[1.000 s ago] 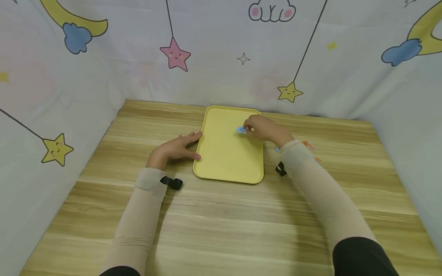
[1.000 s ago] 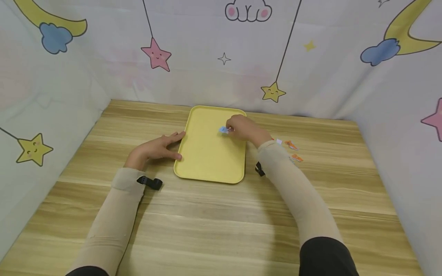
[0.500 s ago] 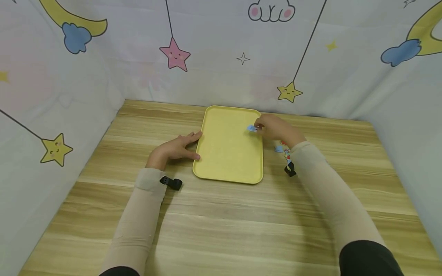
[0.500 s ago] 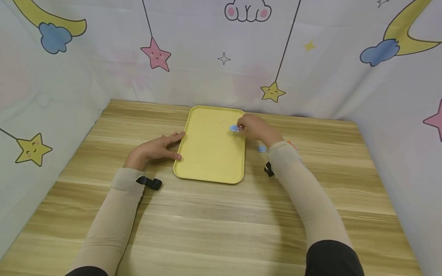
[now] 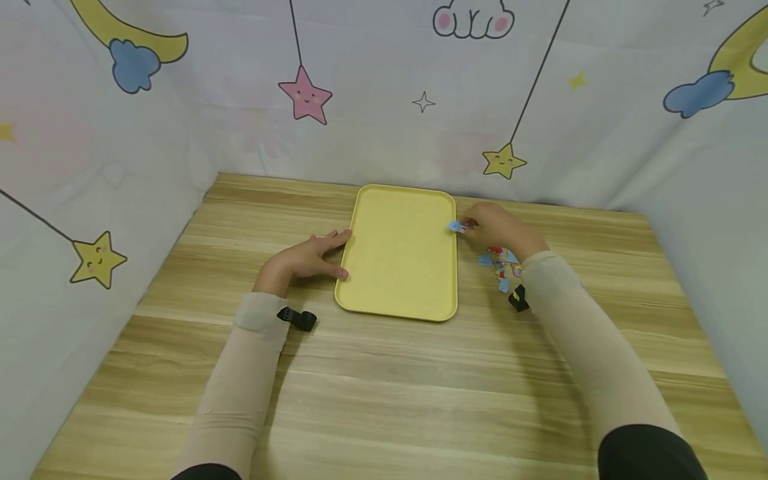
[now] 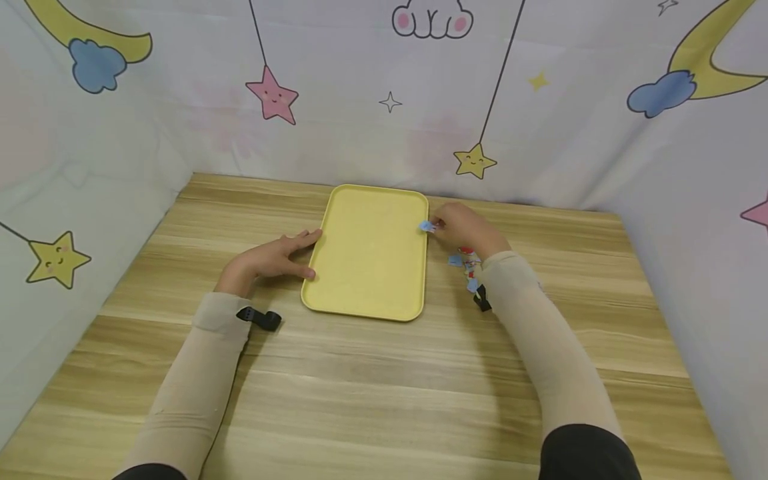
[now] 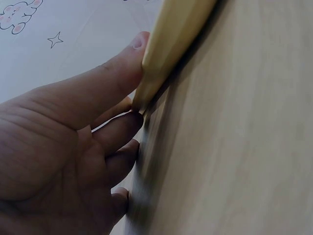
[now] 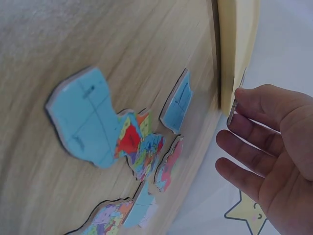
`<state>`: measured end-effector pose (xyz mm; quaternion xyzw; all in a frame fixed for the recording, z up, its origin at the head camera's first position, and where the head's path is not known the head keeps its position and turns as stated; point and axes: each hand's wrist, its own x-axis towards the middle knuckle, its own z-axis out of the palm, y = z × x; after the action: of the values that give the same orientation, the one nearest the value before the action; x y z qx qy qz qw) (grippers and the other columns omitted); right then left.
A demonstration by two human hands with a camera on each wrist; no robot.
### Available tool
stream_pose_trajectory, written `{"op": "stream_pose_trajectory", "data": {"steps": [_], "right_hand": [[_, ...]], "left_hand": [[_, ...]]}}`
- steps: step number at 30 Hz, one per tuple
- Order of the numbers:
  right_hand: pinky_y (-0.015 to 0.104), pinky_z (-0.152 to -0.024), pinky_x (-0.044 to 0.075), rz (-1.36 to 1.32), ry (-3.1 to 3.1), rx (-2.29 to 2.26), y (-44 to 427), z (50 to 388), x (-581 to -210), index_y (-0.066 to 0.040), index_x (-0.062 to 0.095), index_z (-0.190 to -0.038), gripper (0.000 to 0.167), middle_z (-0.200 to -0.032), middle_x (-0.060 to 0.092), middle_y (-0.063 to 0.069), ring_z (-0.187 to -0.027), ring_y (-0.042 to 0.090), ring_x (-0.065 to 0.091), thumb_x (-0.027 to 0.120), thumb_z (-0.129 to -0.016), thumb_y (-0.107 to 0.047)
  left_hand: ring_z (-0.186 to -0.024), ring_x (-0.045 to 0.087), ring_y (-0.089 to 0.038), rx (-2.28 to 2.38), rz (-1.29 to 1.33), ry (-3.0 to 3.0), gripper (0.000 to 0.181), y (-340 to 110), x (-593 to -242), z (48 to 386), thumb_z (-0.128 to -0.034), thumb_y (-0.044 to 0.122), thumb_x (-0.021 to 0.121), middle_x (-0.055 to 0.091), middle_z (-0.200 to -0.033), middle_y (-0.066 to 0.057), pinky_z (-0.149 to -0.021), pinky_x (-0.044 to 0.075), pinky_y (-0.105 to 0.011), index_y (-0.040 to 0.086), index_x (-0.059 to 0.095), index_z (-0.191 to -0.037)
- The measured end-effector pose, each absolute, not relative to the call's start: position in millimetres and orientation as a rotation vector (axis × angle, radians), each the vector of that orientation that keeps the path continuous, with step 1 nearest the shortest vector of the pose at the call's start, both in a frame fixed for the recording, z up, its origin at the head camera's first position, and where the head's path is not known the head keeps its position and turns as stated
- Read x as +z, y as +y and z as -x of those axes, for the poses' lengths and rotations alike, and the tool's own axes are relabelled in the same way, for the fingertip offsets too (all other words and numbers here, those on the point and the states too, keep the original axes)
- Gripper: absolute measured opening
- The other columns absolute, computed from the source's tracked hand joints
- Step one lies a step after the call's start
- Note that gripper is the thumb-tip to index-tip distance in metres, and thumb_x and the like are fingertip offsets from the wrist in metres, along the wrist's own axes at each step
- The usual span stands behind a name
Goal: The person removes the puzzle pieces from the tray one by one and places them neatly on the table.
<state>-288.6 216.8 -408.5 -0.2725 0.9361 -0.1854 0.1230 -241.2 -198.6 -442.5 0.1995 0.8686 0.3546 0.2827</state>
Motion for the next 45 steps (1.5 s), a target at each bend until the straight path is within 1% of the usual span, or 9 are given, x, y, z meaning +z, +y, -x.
{"op": "stream_pose_trajectory", "data": {"steps": [5,11,16,20,24,27,30,38,45], "right_hand": [[0.039,-0.071,0.036,0.806,2.732,-0.557,221,288,-408,-0.005,0.058,-0.075,0.027,-0.072,0.048,0.005,-0.073,0.021,0.042,0.061,-0.102,0.0],[0.045,-0.082,0.046,0.771,2.748,-0.547,229,289,-408,0.0,0.075,-0.096,0.014,-0.087,0.065,0.008,-0.083,0.025,0.051,0.062,-0.102,-0.002],[0.053,-0.094,0.052,0.729,2.751,-0.558,235,289,-409,0.005,0.075,-0.11,0.017,-0.105,0.071,0.018,-0.098,0.033,0.062,0.063,-0.101,-0.003],[0.056,-0.1,0.052,0.699,2.76,-0.535,240,290,-411,0.009,0.073,-0.116,0.022,-0.113,0.071,0.023,-0.108,0.04,0.065,0.062,-0.101,-0.003],[0.056,-0.099,0.053,0.694,2.765,-0.514,244,291,-411,0.01,0.072,-0.118,0.024,-0.112,0.072,0.024,-0.107,0.04,0.066,0.063,-0.1,-0.003],[0.051,-0.088,0.053,0.695,2.756,-0.514,247,291,-412,0.007,0.074,-0.112,0.019,-0.1,0.07,0.019,-0.093,0.034,0.064,0.063,-0.101,-0.003],[0.048,-0.079,0.049,0.689,2.748,-0.518,250,291,-413,0.005,0.074,-0.108,0.015,-0.093,0.066,0.014,-0.084,0.03,0.058,0.063,-0.101,-0.003],[0.056,-0.096,0.052,0.627,2.749,-0.521,260,291,-416,0.01,0.07,-0.119,0.023,-0.107,0.069,0.021,-0.099,0.035,0.062,0.064,-0.101,-0.003],[0.058,-0.099,0.051,0.615,2.755,-0.499,267,289,-415,0.011,0.069,-0.121,0.024,-0.115,0.07,0.025,-0.108,0.041,0.064,0.064,-0.103,-0.005]], "left_hand": [[-0.155,-0.015,-0.055,0.951,-0.533,2.324,0.101,-199,-443,240,-0.0953,0.033,0.081,0.002,-0.176,-0.018,-0.124,-0.005,-0.068,0.016,0.016,-0.171],[-0.154,-0.015,-0.056,0.947,-0.533,2.325,0.1,-199,-443,240,-0.0957,0.033,0.08,0.002,-0.176,-0.018,-0.124,-0.005,-0.069,0.016,0.016,-0.171],[-0.154,-0.014,-0.056,0.943,-0.54,2.33,0.1,-199,-443,241,-0.0959,0.033,0.08,0.002,-0.176,-0.019,-0.124,-0.004,-0.069,0.016,0.016,-0.171],[-0.154,-0.014,-0.057,0.941,-0.536,2.335,0.1,-200,-444,241,-0.0959,0.033,0.08,0.002,-0.176,-0.019,-0.124,-0.004,-0.069,0.016,0.016,-0.171],[-0.154,-0.015,-0.056,0.942,-0.534,2.333,0.1,-200,-445,241,-0.0959,0.033,0.08,0.002,-0.176,-0.018,-0.124,-0.005,-0.069,0.017,0.016,-0.171],[-0.154,-0.015,-0.057,0.938,-0.537,2.333,0.1,-200,-445,242,-0.0958,0.035,0.08,0.001,-0.176,-0.019,-0.123,-0.004,-0.07,0.017,0.016,-0.171],[-0.154,-0.015,-0.057,0.936,-0.539,2.334,0.101,-200,-445,242,-0.0956,0.036,0.08,0.001,-0.176,-0.019,-0.123,-0.004,-0.07,0.017,0.016,-0.171],[-0.155,-0.015,-0.055,0.935,-0.543,2.336,0.1,-199,-443,241,-0.0958,0.033,0.08,0.003,-0.176,-0.019,-0.124,-0.004,-0.068,0.016,0.016,-0.17],[-0.155,-0.014,-0.054,0.932,-0.547,2.337,0.099,-199,-442,240,-0.0961,0.031,0.08,0.003,-0.176,-0.02,-0.124,-0.005,-0.068,0.015,0.017,-0.17]]}}
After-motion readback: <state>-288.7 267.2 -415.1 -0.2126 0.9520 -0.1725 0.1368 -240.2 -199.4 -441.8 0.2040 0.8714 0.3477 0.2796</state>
